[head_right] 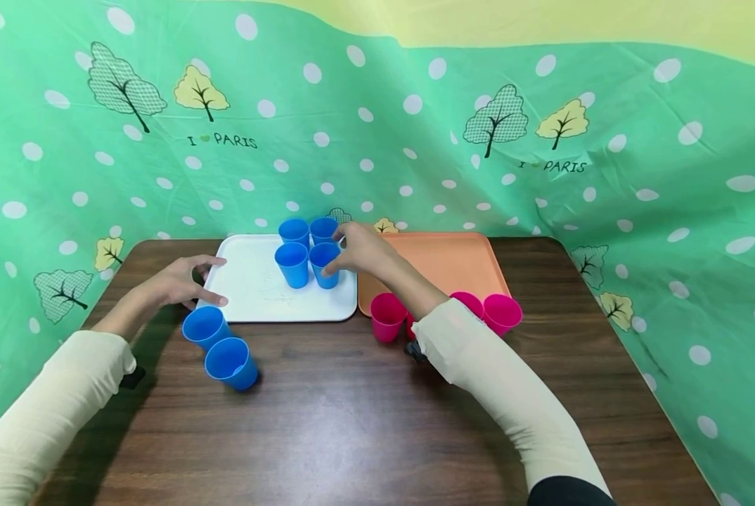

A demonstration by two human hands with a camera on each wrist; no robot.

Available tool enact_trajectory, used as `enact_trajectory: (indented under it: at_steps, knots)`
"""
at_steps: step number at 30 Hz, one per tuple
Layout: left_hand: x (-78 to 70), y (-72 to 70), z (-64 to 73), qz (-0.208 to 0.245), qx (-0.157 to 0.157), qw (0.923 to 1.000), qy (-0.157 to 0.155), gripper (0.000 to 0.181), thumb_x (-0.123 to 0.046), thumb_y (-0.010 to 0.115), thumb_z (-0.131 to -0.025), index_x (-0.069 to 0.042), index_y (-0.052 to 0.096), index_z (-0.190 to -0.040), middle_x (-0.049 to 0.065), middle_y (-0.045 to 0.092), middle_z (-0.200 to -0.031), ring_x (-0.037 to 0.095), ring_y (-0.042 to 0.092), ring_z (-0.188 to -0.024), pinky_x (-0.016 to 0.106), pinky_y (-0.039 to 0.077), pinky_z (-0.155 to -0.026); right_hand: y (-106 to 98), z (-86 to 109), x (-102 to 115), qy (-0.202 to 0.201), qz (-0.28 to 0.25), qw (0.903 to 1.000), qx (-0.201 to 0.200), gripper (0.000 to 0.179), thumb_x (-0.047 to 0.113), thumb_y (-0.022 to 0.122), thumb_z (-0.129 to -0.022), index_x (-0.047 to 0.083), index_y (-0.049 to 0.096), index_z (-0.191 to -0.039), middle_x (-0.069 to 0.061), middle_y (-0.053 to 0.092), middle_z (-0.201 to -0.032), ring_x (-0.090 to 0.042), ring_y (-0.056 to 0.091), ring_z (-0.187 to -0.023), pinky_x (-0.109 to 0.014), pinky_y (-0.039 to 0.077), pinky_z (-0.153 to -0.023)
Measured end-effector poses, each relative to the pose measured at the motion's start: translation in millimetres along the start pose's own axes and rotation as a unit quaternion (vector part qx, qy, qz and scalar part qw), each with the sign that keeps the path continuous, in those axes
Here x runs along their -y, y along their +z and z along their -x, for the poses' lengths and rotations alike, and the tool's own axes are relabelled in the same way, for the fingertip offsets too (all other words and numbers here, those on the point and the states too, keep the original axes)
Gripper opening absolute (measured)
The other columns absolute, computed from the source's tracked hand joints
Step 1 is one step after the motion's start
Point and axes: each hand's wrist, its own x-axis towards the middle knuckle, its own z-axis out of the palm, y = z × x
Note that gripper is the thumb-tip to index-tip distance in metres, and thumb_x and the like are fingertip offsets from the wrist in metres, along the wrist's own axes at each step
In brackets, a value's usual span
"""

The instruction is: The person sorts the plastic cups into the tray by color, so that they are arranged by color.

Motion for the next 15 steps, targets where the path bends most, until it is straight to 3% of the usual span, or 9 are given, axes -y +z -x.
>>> enact_trajectory:
  at_steps: [15]
  knots:
    - [-1.8,0.2,0.9,0.000,0.003,1.0000,0.001,0.105,-0.023,0.099,-0.089,-0.003,0.039,-0.172,0.024,0.048,-0.125,0.029,0.059,-0.095,0.042,0.072,-0.072,-5,24.2,-5,-0.003,-0.039,0.9990,-0.022,0.077,0.030,0.096,-0.090,0.001,0.064,-0.154,-0.021,0.068,-0.150,-0.036,0.066,-0.137,-0.049,0.064,-0.107]
